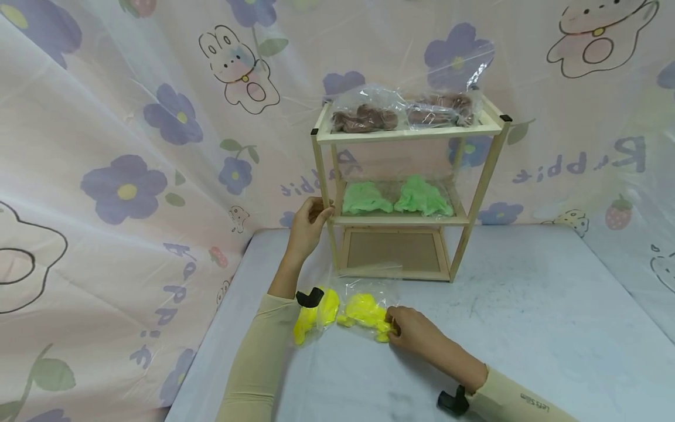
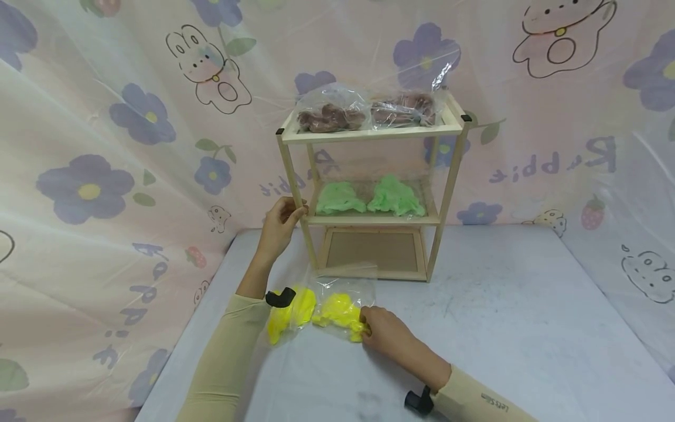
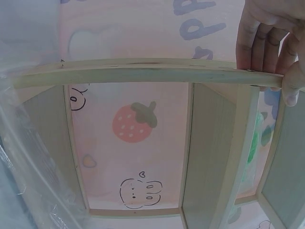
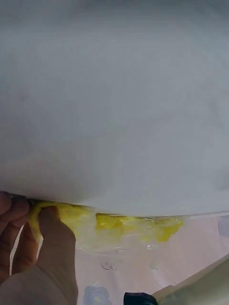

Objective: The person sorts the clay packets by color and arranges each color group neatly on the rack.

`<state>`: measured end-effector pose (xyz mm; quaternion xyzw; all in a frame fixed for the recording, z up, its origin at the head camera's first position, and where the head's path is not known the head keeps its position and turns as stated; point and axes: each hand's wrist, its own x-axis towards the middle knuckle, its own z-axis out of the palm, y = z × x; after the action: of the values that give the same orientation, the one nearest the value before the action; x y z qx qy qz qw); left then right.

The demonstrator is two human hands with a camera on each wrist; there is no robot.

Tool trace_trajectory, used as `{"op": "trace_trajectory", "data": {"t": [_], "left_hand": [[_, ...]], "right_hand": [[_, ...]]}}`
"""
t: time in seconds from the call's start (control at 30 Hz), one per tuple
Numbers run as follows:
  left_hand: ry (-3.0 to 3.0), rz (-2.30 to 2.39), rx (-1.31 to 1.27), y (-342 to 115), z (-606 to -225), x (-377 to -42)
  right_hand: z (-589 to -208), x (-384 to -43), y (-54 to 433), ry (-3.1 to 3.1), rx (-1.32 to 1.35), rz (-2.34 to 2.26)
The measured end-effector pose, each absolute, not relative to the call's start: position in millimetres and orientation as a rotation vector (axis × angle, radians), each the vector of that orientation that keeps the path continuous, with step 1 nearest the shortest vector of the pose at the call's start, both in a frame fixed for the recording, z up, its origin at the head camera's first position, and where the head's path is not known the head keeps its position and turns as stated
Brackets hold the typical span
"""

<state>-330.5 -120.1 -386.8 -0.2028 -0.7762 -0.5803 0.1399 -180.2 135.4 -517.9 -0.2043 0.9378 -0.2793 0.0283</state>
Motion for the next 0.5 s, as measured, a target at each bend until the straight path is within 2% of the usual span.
{"op": "trace_trajectory", "data": {"t": [0.5], "left_hand": [[-2.231,-1.691,-0.616,-120,-388,-332]], "right_hand": [[-518,-174,162,2.903,-0.571,-1.029]]}}
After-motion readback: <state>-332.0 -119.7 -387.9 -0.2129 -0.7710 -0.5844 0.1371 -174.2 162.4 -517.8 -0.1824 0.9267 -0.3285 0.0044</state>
